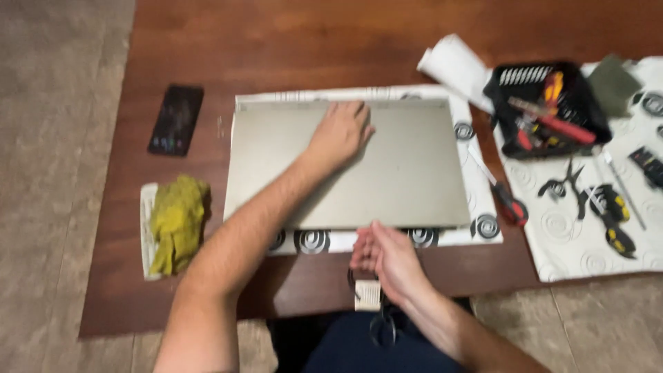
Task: The person unscrews the outer casing of a DVD player using a screwdriver, turns the device over, and removes the top cover to reveal the internal components.
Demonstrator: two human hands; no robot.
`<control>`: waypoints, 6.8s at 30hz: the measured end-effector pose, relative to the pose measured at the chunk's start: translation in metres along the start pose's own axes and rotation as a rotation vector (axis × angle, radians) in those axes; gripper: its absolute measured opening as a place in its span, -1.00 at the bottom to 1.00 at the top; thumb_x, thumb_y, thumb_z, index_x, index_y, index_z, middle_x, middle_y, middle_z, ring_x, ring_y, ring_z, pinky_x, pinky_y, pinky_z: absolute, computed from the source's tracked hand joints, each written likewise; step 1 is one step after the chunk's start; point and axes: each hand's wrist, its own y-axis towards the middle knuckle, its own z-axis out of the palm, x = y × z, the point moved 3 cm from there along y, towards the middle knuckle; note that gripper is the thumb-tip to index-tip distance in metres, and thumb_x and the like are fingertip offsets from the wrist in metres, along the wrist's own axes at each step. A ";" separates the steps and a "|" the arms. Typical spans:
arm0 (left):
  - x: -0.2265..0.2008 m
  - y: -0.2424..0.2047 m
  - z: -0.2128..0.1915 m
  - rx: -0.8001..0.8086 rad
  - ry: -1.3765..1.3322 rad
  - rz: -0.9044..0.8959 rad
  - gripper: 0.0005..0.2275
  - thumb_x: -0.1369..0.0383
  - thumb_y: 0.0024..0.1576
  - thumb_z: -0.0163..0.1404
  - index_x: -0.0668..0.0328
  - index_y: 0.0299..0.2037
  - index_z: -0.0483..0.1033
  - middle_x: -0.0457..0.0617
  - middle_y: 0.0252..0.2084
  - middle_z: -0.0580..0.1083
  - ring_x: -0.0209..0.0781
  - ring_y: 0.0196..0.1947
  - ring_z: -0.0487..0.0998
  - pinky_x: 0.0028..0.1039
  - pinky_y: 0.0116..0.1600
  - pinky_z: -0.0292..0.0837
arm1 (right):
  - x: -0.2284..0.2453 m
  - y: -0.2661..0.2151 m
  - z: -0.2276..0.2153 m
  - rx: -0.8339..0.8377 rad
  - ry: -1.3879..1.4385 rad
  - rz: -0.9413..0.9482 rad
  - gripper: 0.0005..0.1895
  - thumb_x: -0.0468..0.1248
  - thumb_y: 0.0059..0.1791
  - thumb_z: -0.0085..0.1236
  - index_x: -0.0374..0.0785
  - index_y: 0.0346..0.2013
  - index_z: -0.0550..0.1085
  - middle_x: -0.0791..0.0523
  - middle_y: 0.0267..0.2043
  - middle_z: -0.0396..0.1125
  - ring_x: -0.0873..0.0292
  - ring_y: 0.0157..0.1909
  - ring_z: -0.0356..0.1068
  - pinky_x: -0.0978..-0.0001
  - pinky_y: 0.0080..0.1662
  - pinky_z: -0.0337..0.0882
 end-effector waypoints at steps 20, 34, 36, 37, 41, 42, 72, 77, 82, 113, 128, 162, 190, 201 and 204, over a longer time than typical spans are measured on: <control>0.046 0.031 0.017 -0.048 -0.051 -0.020 -0.82 0.28 0.39 0.11 0.05 -0.25 0.73 0.02 -0.15 0.54 0.23 -0.16 0.52 0.13 -0.12 0.41 | 0.019 0.012 0.000 -0.054 -0.031 0.065 -0.54 -0.05 0.34 0.15 -0.50 0.04 0.59 -0.21 -0.11 0.64 0.00 -0.24 0.63 0.16 -0.19 0.73; 0.032 0.028 0.000 0.052 -0.236 -0.045 -0.77 0.31 0.51 0.02 0.20 0.01 0.77 0.04 0.13 0.75 0.22 0.17 0.71 -0.03 0.21 0.59 | -0.003 0.013 -0.012 -0.064 -0.004 -0.008 -0.65 -0.21 0.35 0.15 -0.53 -0.03 0.63 -0.16 -0.32 0.58 -0.02 -0.46 0.50 0.19 -0.41 0.53; 0.038 0.037 0.000 0.037 -0.251 -0.041 -0.78 0.32 0.49 0.02 0.18 0.00 0.76 0.07 0.13 0.74 0.25 0.17 0.71 -0.03 0.23 0.57 | 0.016 0.009 -0.002 -0.022 -0.006 0.010 -0.65 -0.19 0.36 0.11 -0.49 -0.03 0.61 -0.16 -0.26 0.59 -0.03 -0.43 0.52 0.16 -0.37 0.57; 0.042 0.040 0.001 0.043 -0.271 -0.066 -0.79 0.35 0.43 0.04 0.19 0.02 0.78 0.06 0.17 0.75 0.23 0.18 0.73 -0.06 0.24 0.58 | 0.028 0.002 0.007 0.000 -0.026 0.109 -0.57 -0.13 0.33 0.10 -0.54 0.13 0.60 -0.24 -0.06 0.62 -0.08 -0.27 0.57 0.09 -0.24 0.63; 0.054 0.038 0.012 0.155 -0.394 -0.329 -0.75 0.39 0.38 0.01 0.10 0.08 0.80 -0.06 0.26 0.75 0.06 0.24 0.73 -0.15 0.29 0.58 | 0.029 -0.015 0.036 0.061 -0.054 0.281 -0.34 -0.01 0.29 0.06 -0.59 0.41 0.55 -0.32 0.29 0.66 -0.03 -0.11 0.63 0.10 -0.16 0.73; 0.054 0.041 0.012 0.152 -0.392 -0.328 -0.75 0.39 0.38 0.01 0.10 0.08 0.80 -0.06 0.26 0.75 0.06 0.24 0.73 -0.15 0.29 0.58 | 0.030 -0.015 0.040 0.064 -0.056 0.279 -0.34 -0.01 0.29 0.06 -0.59 0.41 0.55 -0.32 0.29 0.66 -0.03 -0.11 0.63 0.10 -0.16 0.73; 0.066 0.072 0.024 0.285 -0.348 -0.670 -0.76 0.04 0.24 0.34 -0.10 -0.07 0.88 0.00 -0.02 0.81 0.25 0.16 0.83 0.12 0.21 0.71 | 0.019 0.014 -0.052 -0.059 -0.005 -0.015 -0.32 0.10 0.38 -0.01 -0.59 0.20 0.58 -0.29 0.03 0.67 -0.14 -0.12 0.73 -0.04 -0.13 0.79; 0.048 0.090 0.038 0.321 -0.406 -0.665 -0.75 -0.04 0.21 0.38 -0.20 -0.12 0.90 -0.08 -0.08 0.82 0.09 0.11 0.86 0.00 0.19 0.70 | 0.000 0.028 -0.077 -0.136 0.007 -0.077 -0.44 0.03 0.41 0.01 -0.52 0.13 0.60 -0.22 -0.13 0.63 -0.13 -0.25 0.71 0.01 -0.25 0.79; 0.048 0.089 0.033 0.309 -0.406 -0.687 -0.76 -0.04 0.22 0.38 -0.20 -0.12 0.90 -0.12 -0.11 0.82 0.07 0.06 0.87 -0.03 0.17 0.71 | -0.010 0.039 -0.083 -0.146 -0.011 -0.134 -0.52 -0.02 0.39 0.09 -0.46 0.08 0.65 -0.13 -0.27 0.61 0.00 -0.40 0.65 0.17 -0.38 0.72; 0.007 0.126 0.050 0.438 -0.354 -0.696 -0.74 -0.09 0.33 0.29 -0.23 -0.09 0.85 -0.29 0.13 0.77 -0.13 0.18 0.72 -0.09 0.23 0.56 | 0.132 -0.005 -0.161 -0.360 -1.070 -0.567 -0.46 -0.32 0.19 0.29 -0.31 0.49 0.61 -0.02 0.35 0.64 0.15 0.33 0.66 0.34 0.49 0.51; 0.003 0.127 0.047 0.432 -0.384 -0.814 -0.74 -0.11 0.24 0.41 -0.25 -0.15 0.82 -0.28 0.16 0.78 -0.12 0.23 0.73 -0.13 0.27 0.57 | 0.160 -0.020 -0.148 -0.201 -1.027 -0.274 -0.24 -0.23 0.02 0.54 -0.11 0.54 0.54 0.03 0.53 0.56 0.07 0.48 0.61 0.19 0.52 0.52; 0.005 0.111 0.078 0.089 -0.178 -0.352 -0.70 0.07 0.22 0.36 -0.25 0.14 0.85 -0.01 0.02 0.74 0.22 0.11 0.75 0.13 0.16 0.55 | 0.246 0.251 -0.105 -0.260 -1.530 -0.691 -0.33 0.08 0.02 0.61 -0.19 0.32 0.72 0.05 0.04 0.68 -0.14 0.07 0.64 -0.03 0.17 0.51; -0.097 -0.186 -0.129 0.120 0.317 0.011 -0.84 0.47 0.34 0.14 0.19 0.08 0.69 0.08 0.30 0.65 0.12 0.33 0.65 -0.02 0.39 0.59 | 0.135 0.291 0.262 0.698 -1.571 -0.585 -0.62 0.06 0.31 0.21 -0.01 0.28 0.74 0.16 0.33 0.66 0.05 0.37 0.57 0.13 0.39 0.44; -0.104 -0.206 -0.124 -0.052 0.487 0.245 -0.80 0.53 0.49 0.02 0.34 0.20 0.70 0.33 0.25 0.72 0.31 0.21 0.82 0.09 0.32 0.82 | 0.129 0.296 0.261 0.664 -1.567 -0.625 -0.65 0.05 0.33 0.20 -0.01 0.24 0.73 0.15 0.28 0.66 -0.01 0.34 0.54 0.05 0.33 0.41; -0.107 -0.207 -0.128 -0.090 0.493 0.252 -0.81 0.53 0.51 0.00 0.36 0.16 0.70 0.33 0.20 0.73 0.28 0.18 0.82 0.05 0.32 0.83 | 0.130 0.296 0.260 0.662 -1.558 -0.631 -0.65 0.06 0.33 0.21 -0.02 0.23 0.74 0.14 0.26 0.67 -0.01 0.33 0.54 0.06 0.33 0.41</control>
